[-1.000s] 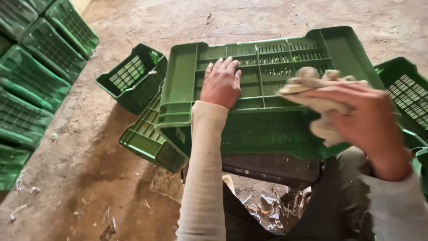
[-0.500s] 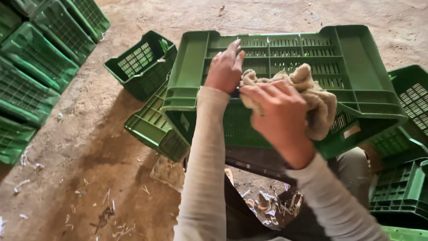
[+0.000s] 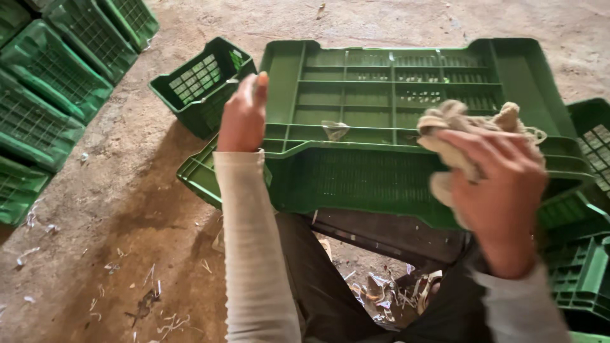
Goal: The person wipes a green plastic crate with a cloth, cleaning the top, sides, and interior surfaces. They rotate the crate to access different areas and finish by placing it aside.
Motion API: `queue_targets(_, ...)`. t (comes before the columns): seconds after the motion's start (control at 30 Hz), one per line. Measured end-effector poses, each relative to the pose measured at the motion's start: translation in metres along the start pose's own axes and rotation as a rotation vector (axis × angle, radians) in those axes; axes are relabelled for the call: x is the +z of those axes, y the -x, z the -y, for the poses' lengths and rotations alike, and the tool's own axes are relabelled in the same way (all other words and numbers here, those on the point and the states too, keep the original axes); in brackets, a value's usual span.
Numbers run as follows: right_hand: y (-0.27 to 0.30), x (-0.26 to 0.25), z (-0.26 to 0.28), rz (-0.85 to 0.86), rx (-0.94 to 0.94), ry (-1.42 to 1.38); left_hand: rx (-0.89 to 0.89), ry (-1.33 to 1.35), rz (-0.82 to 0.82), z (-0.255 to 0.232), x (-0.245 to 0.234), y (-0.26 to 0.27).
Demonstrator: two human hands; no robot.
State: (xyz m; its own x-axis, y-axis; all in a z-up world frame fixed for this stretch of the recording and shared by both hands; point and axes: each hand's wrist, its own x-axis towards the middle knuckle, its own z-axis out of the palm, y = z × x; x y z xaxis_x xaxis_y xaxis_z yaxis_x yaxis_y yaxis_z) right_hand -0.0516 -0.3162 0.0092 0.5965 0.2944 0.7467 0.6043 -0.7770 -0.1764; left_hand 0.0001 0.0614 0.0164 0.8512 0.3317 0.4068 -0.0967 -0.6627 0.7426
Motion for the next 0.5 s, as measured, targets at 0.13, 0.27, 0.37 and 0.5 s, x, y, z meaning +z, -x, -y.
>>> queue_targets(0.13,-0.019,0.056,0.049,-0.047,-0.065,-0.047,0.1,-0.021,-0.085,0.016,0.015,0.001)
queue_targets(0.27,-0.061,0.08,0.126,0.01,-0.171,-0.335,0.067,0.088,-0.046,0.023,0.01,-0.002)
queue_targets(0.37,-0.067,0.081,0.148,0.026,-0.165,-0.266,0.02,0.111,-0.051,0.019,0.009,-0.001)
queue_targets(0.5,-0.055,0.075,0.103,0.045,-0.232,-0.464,-0.106,0.09,-0.016,0.014,0.006,0.003)
